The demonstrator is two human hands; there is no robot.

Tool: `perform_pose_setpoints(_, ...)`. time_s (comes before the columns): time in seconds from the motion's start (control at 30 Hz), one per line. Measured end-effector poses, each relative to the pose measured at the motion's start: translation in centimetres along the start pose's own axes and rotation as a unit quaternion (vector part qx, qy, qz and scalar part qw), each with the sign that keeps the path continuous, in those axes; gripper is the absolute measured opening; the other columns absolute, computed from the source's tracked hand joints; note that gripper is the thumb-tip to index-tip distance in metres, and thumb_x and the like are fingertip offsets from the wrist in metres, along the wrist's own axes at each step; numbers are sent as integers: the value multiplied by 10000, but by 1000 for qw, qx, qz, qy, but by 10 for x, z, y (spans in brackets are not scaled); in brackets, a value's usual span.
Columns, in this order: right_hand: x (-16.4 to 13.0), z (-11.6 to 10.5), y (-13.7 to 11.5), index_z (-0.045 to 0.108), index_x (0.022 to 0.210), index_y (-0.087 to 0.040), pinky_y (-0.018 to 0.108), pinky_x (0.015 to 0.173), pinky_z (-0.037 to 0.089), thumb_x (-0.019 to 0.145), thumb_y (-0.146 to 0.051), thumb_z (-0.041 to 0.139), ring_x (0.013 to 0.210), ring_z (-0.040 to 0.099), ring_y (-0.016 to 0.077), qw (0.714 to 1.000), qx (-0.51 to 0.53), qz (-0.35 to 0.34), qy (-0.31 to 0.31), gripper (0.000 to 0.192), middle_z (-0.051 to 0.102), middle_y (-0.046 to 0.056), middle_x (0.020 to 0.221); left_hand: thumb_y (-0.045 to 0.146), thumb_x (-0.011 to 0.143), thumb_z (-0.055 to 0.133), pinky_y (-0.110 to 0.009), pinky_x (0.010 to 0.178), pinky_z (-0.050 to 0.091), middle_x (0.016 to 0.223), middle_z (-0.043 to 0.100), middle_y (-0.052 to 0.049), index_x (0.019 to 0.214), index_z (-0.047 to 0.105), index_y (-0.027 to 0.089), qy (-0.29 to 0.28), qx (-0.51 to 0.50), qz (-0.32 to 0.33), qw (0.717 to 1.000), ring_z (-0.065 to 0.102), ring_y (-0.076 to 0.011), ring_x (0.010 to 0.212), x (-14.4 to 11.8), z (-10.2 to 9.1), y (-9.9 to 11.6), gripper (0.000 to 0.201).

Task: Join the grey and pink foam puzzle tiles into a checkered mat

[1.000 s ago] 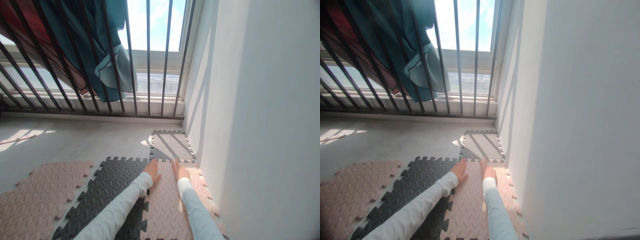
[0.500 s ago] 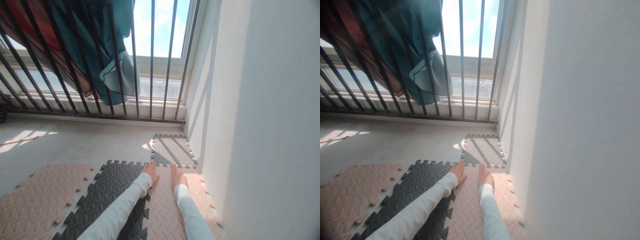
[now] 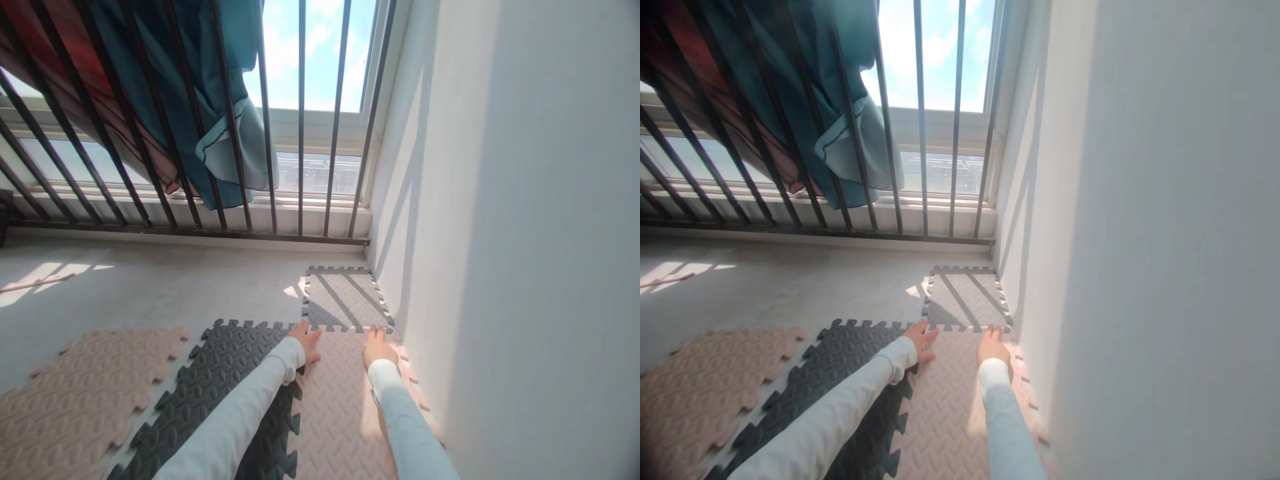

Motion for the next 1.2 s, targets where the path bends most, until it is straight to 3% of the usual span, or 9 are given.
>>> perform_pose_setpoints(0.17, 13, -7, 9, 425, 1157, -185, 357, 789, 439, 823, -307, 456, 944, 512, 168, 1000, -5, 9, -20, 356, 446, 86, 1183, 555, 644, 531, -428, 1029, 142, 1408, 183, -94, 1303, 290, 279, -29, 7, 5, 1000, 144, -317, 1266, -2, -4, 0, 754)
perform_pose_setpoints(0.3, 20, -9, -4, 493, 1054, -182, 369, 779, 443, 811, -355, 475, 923, 507, 159, 999, -7, -13, -32, 299, 509, 50, 1070, 561, 655, 517, -427, 1034, 126, 1413, 172, -74, 1310, 260, 298, -41, 2, 8, 999, 120, -310, 1272, -1, -3, 0, 752)
perform_pose_setpoints(0.43, 18, -1, -15, 431, 1149, -205, 355, 742, 457, 825, -315, 453, 896, 527, 162, 999, 1, -14, -31, 343, 470, 74, 1132, 567, 645, 527, -444, 1030, 128, 1414, 168, -70, 1310, 254, 307, -30, -1, 12, 999, 115, -309, 1274, -1, 1, -3, 764)
perform_pose_setpoints(0.6, 23, -3, -5, 321, 1276, -197, 341, 698, 435, 745, -81, 372, 918, 561, 237, 996, 8, -44, -76, 547, 403, 222, 1205, 593, 660, 494, -482, 1012, 134, 1414, 160, -98, 1309, 255, 287, -24, 36, 28, 999, 157, -320, 1262, -4, -5, 4, 756)
perform_pose_setpoints(0.77, -1, -12, 7, 227, 1319, -151, 298, 888, 342, 758, -110, 285, 1124, 418, 183, 992, 16, -116, -56, 566, 373, 151, 1284, 514, 744, 428, -498, 1013, 94, 1393, 217, -129, 1322, 227, 240, -5, 36, 45, 998, 191, -281, 1261, -27, -11, 5, 670)
perform_pose_setpoints(0.87, -40, -7, -1, 298, 1287, -86, 288, 907, 324, 734, -106, 305, 1173, 358, 201, 989, -2, -137, -61, 554, 269, 180, 1343, 490, 769, 363, -494, 1019, 85, 1399, 207, -104, 1348, 116, 218, 24, 0, 4, 1000, 186, -236, 1269, -76, -7, -32, 686)
perform_pose_setpoints(1.07, -136, 1, -68, 299, 1291, -248, 376, 863, 365, 769, -284, 359, 1200, 311, 236, 964, -20, -257, -71, 526, 228, 113, 1377, 506, 632, 484, -466, 1017, 121, 1400, 79, -179, 1337, 178, 119, 14, 20, -264, 964, 98, -296, 1275, -251, 36, -179, 861)
perform_pose_setpoints(1.13, -157, 5, -89, 337, 1261, -308, 415, 874, 348, 754, -334, 395, 1212, 288, 260, 956, -24, -273, -101, 511, 270, 93, 1362, 454, 520, 585, -485, 1006, 136, 1403, 84, -169, 1328, 211, 164, 12, 35, -320, 947, 85, -320, 1272, -301, 53, -214, 936)
perform_pose_setpoints(1.2, -169, 7, -103, 390, 1227, -304, 446, 878, 333, 724, -371, 450, 1206, 287, 300, 958, -38, -265, -104, 511, 302, 123, 1341, 335, 460, 622, -489, 1002, 147, 1415, 63, -121, 1325, 201, 235, 4, 53, -327, 943, 76, -303, 1277, -332, 65, -233, 968)
Point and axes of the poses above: each hand's wrist, its own x-axis towards the middle knuckle, its own z-axis out of the palm, y = z × x, the point moved 4 cm from there along x, towards the middle knuckle
